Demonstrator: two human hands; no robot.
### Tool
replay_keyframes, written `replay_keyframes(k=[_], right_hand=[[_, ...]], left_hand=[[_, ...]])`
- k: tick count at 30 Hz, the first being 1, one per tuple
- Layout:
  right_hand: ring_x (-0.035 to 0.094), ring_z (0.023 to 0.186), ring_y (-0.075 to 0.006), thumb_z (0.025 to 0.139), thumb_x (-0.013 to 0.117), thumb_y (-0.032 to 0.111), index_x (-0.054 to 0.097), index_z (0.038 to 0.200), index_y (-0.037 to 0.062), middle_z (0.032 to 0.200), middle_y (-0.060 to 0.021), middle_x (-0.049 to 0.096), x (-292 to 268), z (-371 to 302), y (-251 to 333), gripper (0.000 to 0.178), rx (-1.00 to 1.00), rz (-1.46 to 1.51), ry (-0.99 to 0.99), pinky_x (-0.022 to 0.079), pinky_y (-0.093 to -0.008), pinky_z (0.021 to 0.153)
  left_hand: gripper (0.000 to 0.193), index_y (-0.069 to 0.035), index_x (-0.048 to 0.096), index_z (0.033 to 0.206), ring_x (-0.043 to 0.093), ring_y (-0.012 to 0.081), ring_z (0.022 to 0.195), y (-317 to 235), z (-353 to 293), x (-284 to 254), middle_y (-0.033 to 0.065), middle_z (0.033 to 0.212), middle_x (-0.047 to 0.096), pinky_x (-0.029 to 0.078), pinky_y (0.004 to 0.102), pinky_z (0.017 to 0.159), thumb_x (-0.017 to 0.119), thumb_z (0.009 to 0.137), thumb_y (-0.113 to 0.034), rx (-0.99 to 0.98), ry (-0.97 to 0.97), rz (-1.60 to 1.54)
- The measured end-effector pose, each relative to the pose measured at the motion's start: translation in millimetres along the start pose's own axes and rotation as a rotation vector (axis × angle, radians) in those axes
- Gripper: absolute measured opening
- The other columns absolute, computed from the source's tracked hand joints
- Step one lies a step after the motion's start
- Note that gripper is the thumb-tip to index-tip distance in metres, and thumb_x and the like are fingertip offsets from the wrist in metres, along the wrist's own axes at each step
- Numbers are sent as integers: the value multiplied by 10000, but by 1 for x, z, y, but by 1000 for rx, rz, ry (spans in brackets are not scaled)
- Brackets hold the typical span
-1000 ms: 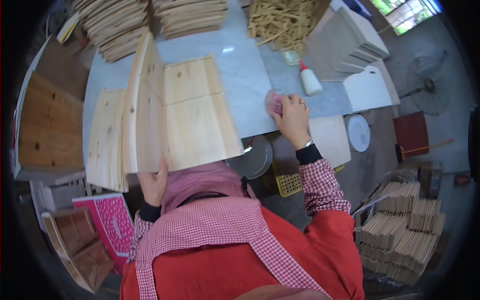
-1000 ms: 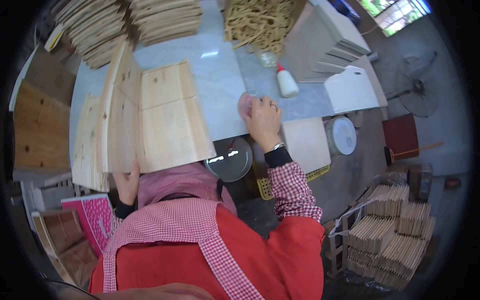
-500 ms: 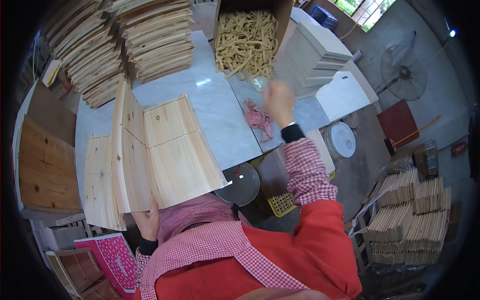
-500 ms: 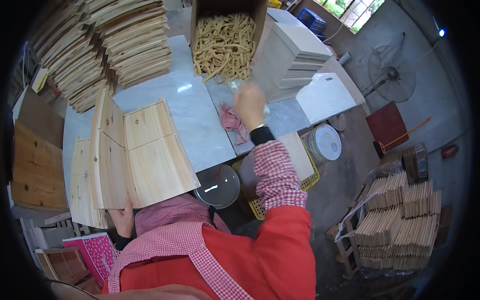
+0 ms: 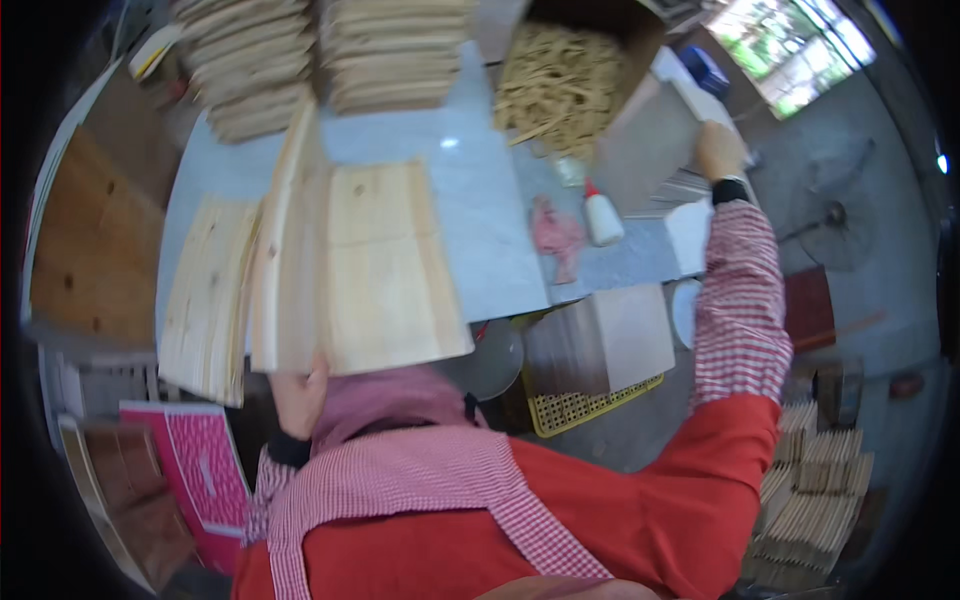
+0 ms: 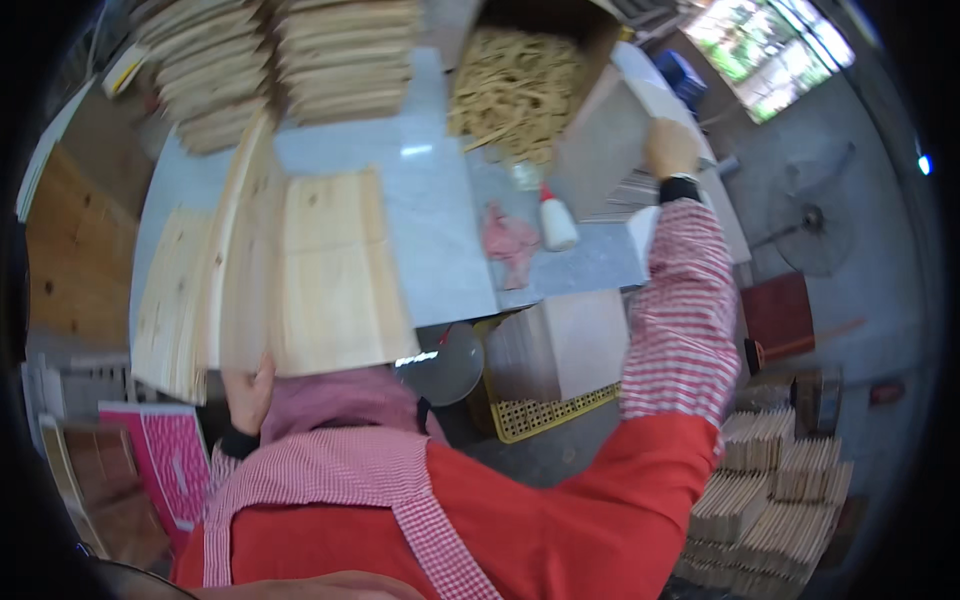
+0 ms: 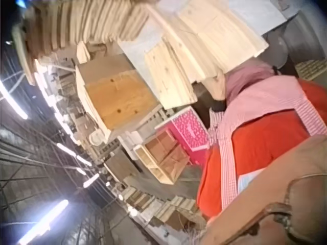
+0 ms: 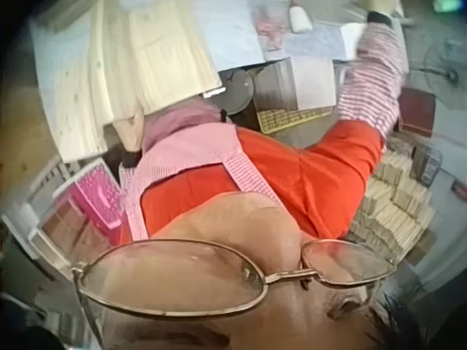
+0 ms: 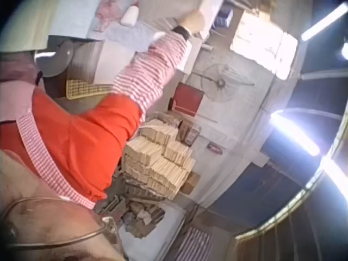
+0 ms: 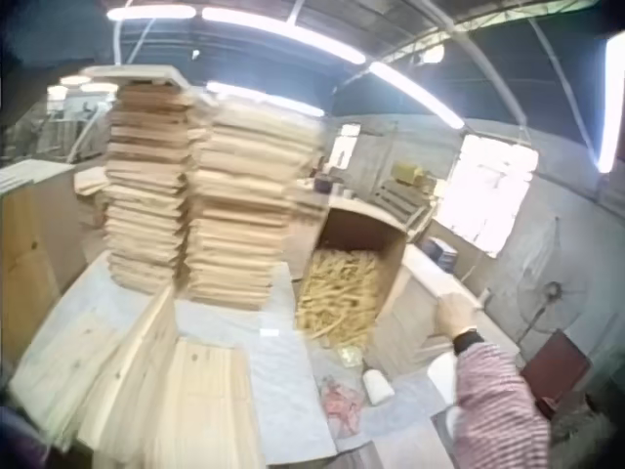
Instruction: Assembling wooden boxes by applying glue to wood panels and fitting them together at a workbench.
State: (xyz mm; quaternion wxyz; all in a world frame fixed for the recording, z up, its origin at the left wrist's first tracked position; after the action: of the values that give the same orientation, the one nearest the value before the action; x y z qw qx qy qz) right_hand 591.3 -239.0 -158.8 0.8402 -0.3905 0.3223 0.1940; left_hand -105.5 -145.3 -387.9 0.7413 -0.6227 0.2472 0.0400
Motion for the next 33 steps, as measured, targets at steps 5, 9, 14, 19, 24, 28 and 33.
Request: replay_keyframes(k=[5, 9, 14, 19, 24, 28, 33], right_hand=[[697, 960, -383, 977, 495, 249, 633, 1157, 134, 1071, -158, 715, -35, 33, -68, 254, 166, 94, -125, 551, -521, 799], [673, 963, -430, 965, 502, 264, 598, 1243, 90, 1063, -218, 699, -112, 66, -17, 342, 58, 274, -252, 513, -529, 818], [698, 902, -385, 917, 648, 147, 678, 1104, 40, 975, -208, 714, -150, 25, 197, 217, -465, 951, -322, 545, -420, 785], [655, 776, -420, 920, 653, 165, 621, 973, 13, 839, -218, 670, -137, 5, 337, 164, -489, 1285, -149, 517, -455, 684], [658, 842, -448, 913, 647, 146, 607, 958, 3, 869, -237, 678, -124, 12, 382, 155, -505, 1342, -142, 515, -485, 706], [653, 862, -456, 909, 646, 137, 617, 973, -7, 885, -248, 681, -113, 13, 395, 160, -513, 1326, -83, 515, -488, 725], [649, 869, -461, 905, 652, 131, 624, 988, -16, 886, -257, 676, -111, 14, 398, 171, -522, 1347, -94, 513, -485, 724]], left_hand=[[232, 52, 674, 1065, 690, 362, 905, -24, -2, -9, 222, 959, 706, 532, 400, 825, 668, 867, -68, 142, -79, 74], [311, 58, 627, 1176, 654, 233, 968, -18, -3, -4, 139, 1075, 683, 515, 348, 860, 683, 903, -79, -55, 9, -23], [230, 58, 661, 1072, 698, 285, 858, -30, -2, -11, 180, 946, 704, 542, 359, 773, 673, 880, -69, 95, -78, -52], [261, 53, 645, 1121, 668, 242, 871, -22, -3, -12, 132, 971, 686, 529, 348, 766, 667, 891, -69, 76, -85, -71], [258, 49, 647, 1127, 650, 201, 857, -14, -7, -12, 118, 973, 684, 520, 329, 741, 669, 910, -89, 27, -67, -39], [256, 46, 650, 1135, 652, 193, 848, -13, -9, -12, 114, 965, 684, 520, 320, 730, 670, 922, -94, 12, -43, -22], [282, 43, 660, 1167, 666, 192, 947, -9, -12, -12, 103, 1040, 702, 528, 323, 829, 703, 919, -85, -61, -26, -30]])
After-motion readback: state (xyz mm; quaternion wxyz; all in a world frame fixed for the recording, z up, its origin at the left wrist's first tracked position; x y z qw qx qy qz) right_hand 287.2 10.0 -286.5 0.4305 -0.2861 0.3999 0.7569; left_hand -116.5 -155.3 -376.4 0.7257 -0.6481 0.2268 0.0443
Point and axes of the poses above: each hand's wrist, its own z-axis towards the middle knuckle, its own x-axis out of the palm, y = z × x, the point moved 7 cm from there along z, towards the middle knuckle
